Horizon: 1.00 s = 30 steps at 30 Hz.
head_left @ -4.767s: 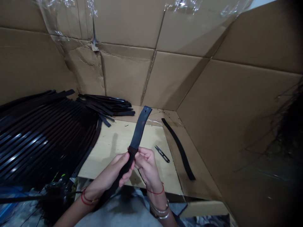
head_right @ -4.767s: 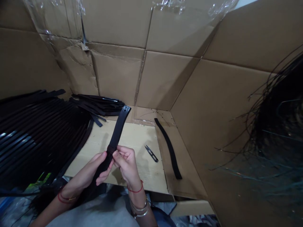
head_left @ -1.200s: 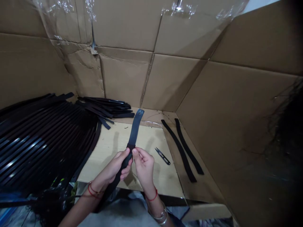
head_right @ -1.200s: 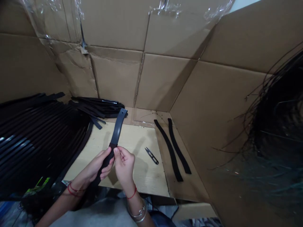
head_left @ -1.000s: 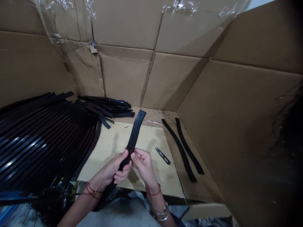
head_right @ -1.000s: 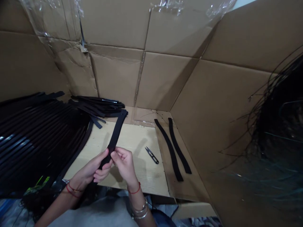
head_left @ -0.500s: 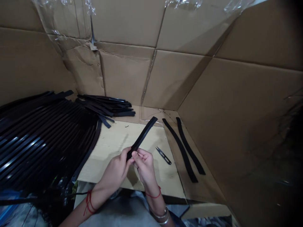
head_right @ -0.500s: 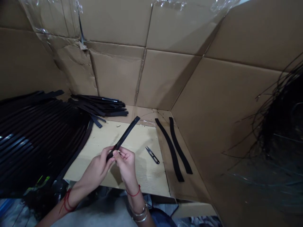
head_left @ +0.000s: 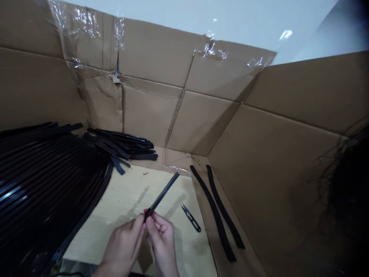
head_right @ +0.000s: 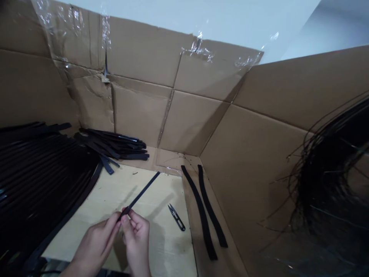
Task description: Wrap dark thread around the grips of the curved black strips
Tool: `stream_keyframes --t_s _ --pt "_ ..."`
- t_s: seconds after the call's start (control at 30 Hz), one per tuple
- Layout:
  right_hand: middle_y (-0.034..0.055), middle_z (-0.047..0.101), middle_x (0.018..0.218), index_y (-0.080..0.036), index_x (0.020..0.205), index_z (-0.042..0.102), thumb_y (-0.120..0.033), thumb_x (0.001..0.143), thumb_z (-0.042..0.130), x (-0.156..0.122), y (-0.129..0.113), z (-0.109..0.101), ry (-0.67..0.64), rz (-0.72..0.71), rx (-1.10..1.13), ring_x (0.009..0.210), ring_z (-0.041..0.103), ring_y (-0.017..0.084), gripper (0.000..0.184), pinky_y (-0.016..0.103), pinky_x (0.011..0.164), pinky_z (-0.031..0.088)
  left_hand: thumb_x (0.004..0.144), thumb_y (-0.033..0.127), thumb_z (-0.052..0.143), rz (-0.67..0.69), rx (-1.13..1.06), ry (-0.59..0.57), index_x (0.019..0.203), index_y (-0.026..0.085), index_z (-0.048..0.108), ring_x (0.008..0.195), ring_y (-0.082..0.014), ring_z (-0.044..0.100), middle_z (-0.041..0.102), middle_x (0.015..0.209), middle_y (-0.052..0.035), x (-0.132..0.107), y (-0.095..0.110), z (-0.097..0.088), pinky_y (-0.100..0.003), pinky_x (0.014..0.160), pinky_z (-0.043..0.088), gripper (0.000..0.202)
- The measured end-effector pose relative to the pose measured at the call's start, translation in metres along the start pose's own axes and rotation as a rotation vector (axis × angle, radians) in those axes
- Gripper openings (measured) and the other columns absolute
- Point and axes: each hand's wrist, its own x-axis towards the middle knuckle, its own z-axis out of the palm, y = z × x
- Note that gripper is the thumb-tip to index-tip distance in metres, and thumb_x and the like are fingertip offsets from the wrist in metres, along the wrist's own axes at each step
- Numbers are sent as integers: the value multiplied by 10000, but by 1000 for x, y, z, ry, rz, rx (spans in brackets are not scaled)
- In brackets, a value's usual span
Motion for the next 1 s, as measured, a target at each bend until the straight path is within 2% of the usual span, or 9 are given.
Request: stream_keyframes --t_s 0.13,0.27,0.43,0.6,0.77,0.83,0.9,0.93,1.0 --pt "-44 294 569 -89 951 671 -551 827 693 -1 -16 10 88 -54 -76 483 181 67 478 182 426 167 958 326 369 -19 -99 31 946 201 535 613 -211 624 644 684 -73 3 12 -10 -263 561 370 208" --pt "-41 306 540 -102 800 656 -509 842 678 4 -31 19 152 -176 -201 463 202 70 410 189 409 259 984 359 342 -61 -282 5 902 203 470 499 -130 526 533 586 15 8 22 -22 -218 513 339 217" --pt "-39 403 491 -134 785 613 -469 848 681 10 -29 24 174 -155 -133 385 321 79 348 194 374 328 994 423 318 -101 -591 3 944 200 443 449 -93 488 526 586 44 16 27 -31 -183 457 366 261" --pt "-50 420 480 -140 887 613 -446 836 699 11 -28 24 90 -79 70 375 364 83 322 183 380 321 976 453 378 -123 -964 -105 920 201 400 383 -67 454 534 566 58 21 26 -38 -155 397 364 259" --pt "-88 292 490 -97 1024 685 -419 740 765 23 -41 14 -55 -8 71 405 176 37 437 160 387 199 954 472 427 -198 -1288 -302 992 198 410 279 -66 366 506 472 73 28 15 -38 -134 300 272 277" --pt "-69 346 508 -103 1036 699 -411 716 781 26 -43 9 -81 -31 42 422 233 42 452 160 401 208 946 516 417 -233 -1294 -425 1009 174 452 269 -60 335 499 451 60 32 8 -35 -136 298 241 349" --pt "-28 454 560 -101 999 709 -403 718 786 27 -43 5 -50 -77 -4 464 356 62 419 166 425 277 932 587 383 -242 -1201 -516 982 144 490 323 -68 397 558 508 9 35 3 -33 -156 343 292 459" --pt "-7 499 591 -95 993 707 -402 729 782 27 -42 4 -22 -90 -30 487 403 75 412 174 438 316 924 608 377 -227 -1119 -497 986 137 501 379 -80 449 593 566 -17 35 3 -31 -173 391 343 490" --pt "7 533 608 -78 1012 693 -402 740 777 25 -39 4 55 -111 -75 495 434 86 431 190 455 364 911 584 439 -160 -891 -318 1045 142 513 555 -115 549 637 712 -43 33 7 -29 -212 536 426 468"
